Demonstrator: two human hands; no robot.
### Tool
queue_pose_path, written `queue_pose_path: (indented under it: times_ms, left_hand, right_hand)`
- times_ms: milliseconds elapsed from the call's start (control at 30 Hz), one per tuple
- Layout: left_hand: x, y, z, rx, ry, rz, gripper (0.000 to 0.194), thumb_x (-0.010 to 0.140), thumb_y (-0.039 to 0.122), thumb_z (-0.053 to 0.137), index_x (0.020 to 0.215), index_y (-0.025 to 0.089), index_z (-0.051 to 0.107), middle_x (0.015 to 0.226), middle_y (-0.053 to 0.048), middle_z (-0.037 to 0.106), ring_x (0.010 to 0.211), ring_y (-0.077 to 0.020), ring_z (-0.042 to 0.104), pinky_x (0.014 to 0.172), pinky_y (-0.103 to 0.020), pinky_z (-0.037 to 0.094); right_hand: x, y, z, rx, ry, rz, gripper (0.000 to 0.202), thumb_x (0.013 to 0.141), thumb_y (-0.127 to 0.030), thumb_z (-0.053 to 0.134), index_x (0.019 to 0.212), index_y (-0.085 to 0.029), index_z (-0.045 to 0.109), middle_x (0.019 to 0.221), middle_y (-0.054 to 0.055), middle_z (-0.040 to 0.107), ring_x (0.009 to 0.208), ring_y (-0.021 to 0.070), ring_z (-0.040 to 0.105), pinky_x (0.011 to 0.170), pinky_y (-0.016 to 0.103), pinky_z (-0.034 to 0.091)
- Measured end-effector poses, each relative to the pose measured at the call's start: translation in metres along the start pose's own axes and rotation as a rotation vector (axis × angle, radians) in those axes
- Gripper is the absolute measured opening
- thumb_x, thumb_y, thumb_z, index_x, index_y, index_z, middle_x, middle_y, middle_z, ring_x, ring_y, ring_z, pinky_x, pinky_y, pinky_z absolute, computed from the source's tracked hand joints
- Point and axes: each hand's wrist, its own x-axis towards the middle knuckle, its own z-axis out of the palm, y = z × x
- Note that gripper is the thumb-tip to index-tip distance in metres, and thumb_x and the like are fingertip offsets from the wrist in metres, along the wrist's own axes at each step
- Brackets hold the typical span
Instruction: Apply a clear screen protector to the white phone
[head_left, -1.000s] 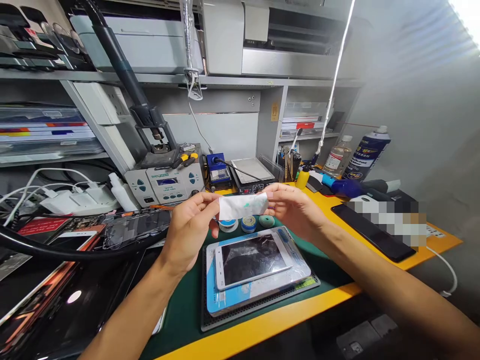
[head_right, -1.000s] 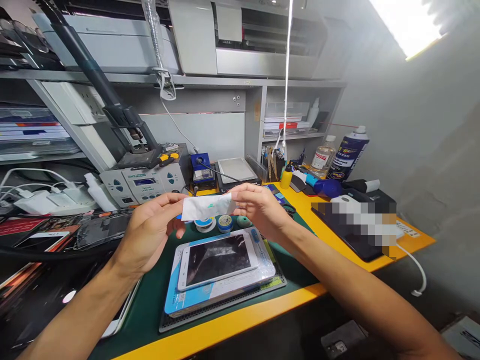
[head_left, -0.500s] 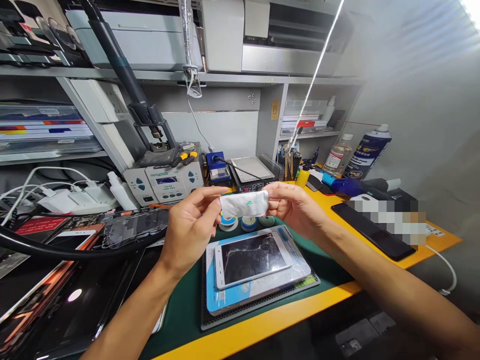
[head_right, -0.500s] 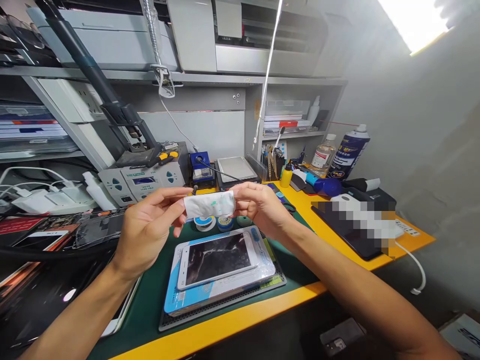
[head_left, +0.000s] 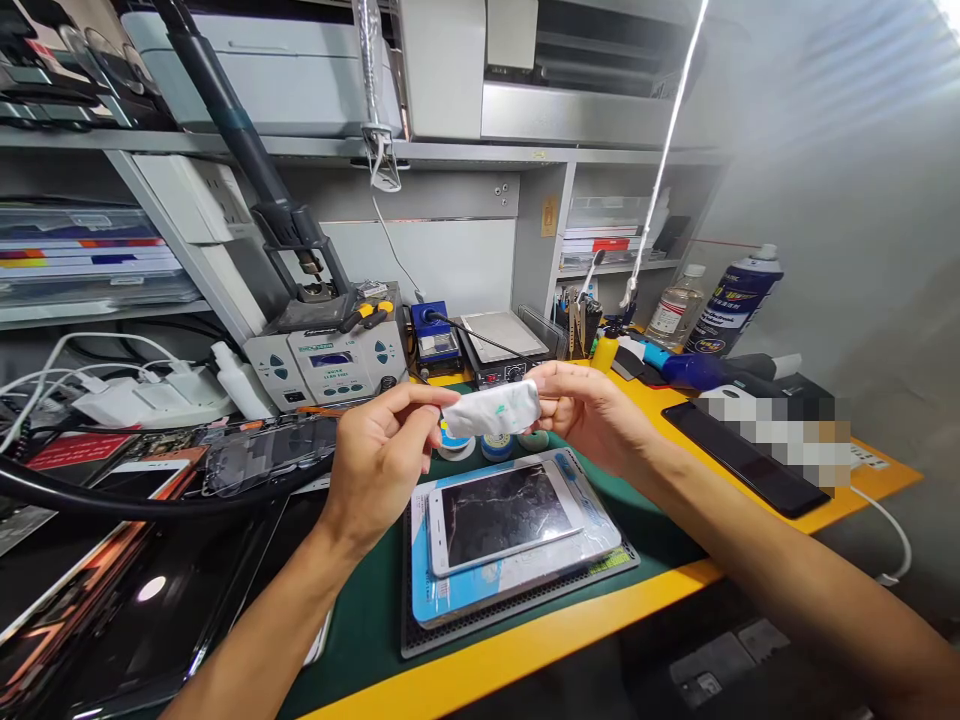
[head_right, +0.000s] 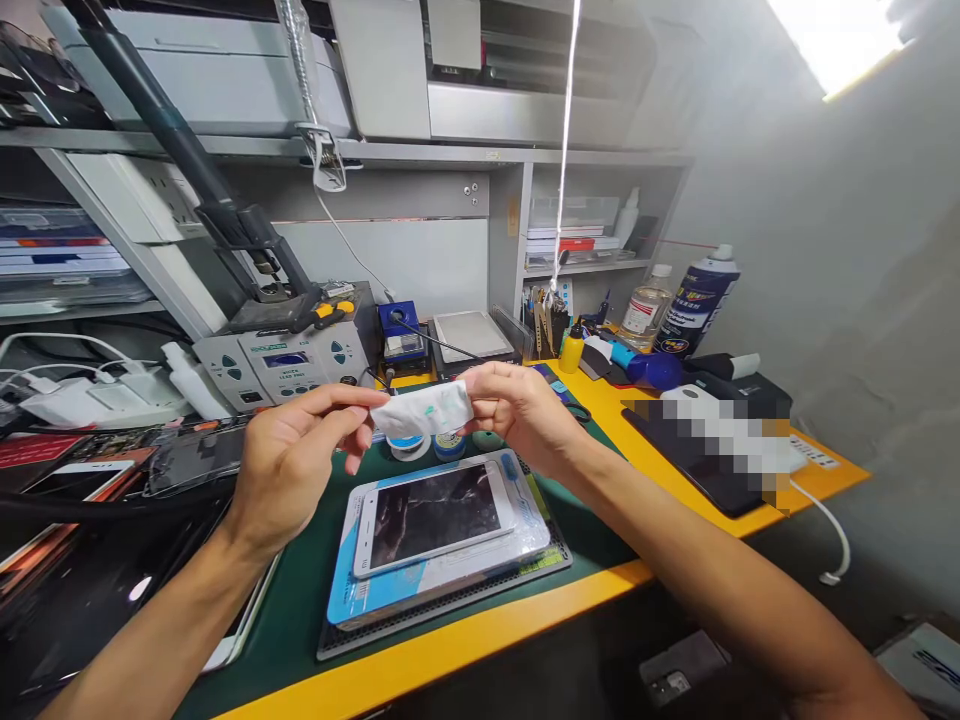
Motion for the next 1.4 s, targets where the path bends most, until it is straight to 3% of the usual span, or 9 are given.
queue_pose_path:
  times_ms: [233, 667, 1067, 1200, 1267, 1400]
  left_hand:
    - [0.0021, 0.0014, 0.0039, -0.080, -0.014, -0.008, 0.028, 0.081, 0.039, 0.078, 0.096, 0.016, 0.073, 0.067, 0.001, 0.061, 0.054, -0.0097, 0.051, 0.040, -0.018, 0.039]
    - [0.0028, 0.0005, 0.0037, -0.091, -0.043, -0.066, 0.033, 0.080, 0.039, 0.080, 0.101, 0.015, 0.070, 0.065, 0.002, 0.060, 0.051, -0.0086, 0.049, 0.039, -0.016, 0.038]
    - [0.0027, -0.0004, 0.0035, -0.109, -0.013, -0.088, 0.033, 0.079, 0.041, 0.081, 0.100, 0.016, 0.073, 0.076, 0.000, 0.067, 0.062, -0.0100, 0.054, 0.048, -0.017, 0.043]
    - [0.0007, -0.0007, 0.0031, -0.089, -0.028, -0.075, 0.033, 0.080, 0.041, 0.080, 0.101, 0.017, 0.073, 0.076, 0.000, 0.067, 0.060, -0.0100, 0.053, 0.048, -0.018, 0.043]
    - [0.0002, -0.0013, 0.0033, -0.075, -0.037, -0.071, 0.033, 0.080, 0.042, 0.079, 0.102, 0.017, 0.072, 0.078, 0.000, 0.067, 0.059, -0.0101, 0.053, 0.048, -0.019, 0.043]
    - [0.0002, -0.0002, 0.0039, -0.047, -0.060, -0.075, 0.035, 0.081, 0.042, 0.078, 0.104, 0.017, 0.072, 0.073, 0.000, 0.065, 0.059, -0.0112, 0.052, 0.049, -0.020, 0.043]
  right_hand:
    - [-0.0020, -0.0015, 0.0053, -0.054, 0.037, -0.006, 0.015, 0.063, -0.022, 0.081, 0.074, -0.014, 0.074, 0.065, 0.004, 0.072, 0.056, 0.0151, 0.068, 0.058, 0.026, 0.057]
    - [-0.0022, -0.0045, 0.0058, -0.041, 0.079, -0.010, 0.011, 0.063, -0.019, 0.078, 0.072, -0.015, 0.074, 0.062, 0.002, 0.069, 0.054, 0.0128, 0.064, 0.056, 0.024, 0.055]
    - [-0.0013, -0.0056, 0.0016, 0.079, 0.046, 0.239, 0.010, 0.069, -0.014, 0.067, 0.078, -0.014, 0.072, 0.068, 0.005, 0.071, 0.060, 0.0167, 0.066, 0.059, 0.030, 0.061]
    - [-0.0007, -0.0066, 0.0012, 0.138, 0.020, 0.329, 0.014, 0.075, -0.028, 0.069, 0.077, -0.014, 0.070, 0.070, 0.006, 0.071, 0.060, 0.0198, 0.067, 0.057, 0.034, 0.061]
    - [-0.0013, -0.0045, 0.0025, 0.082, 0.010, 0.287, 0.018, 0.077, -0.032, 0.074, 0.079, -0.015, 0.069, 0.069, 0.004, 0.069, 0.059, 0.0184, 0.066, 0.056, 0.032, 0.060]
    - [-0.0031, 0.0004, 0.0063, -0.125, 0.066, 0.142, 0.023, 0.066, -0.021, 0.087, 0.081, -0.015, 0.071, 0.070, 0.000, 0.068, 0.057, 0.0123, 0.062, 0.056, 0.024, 0.054]
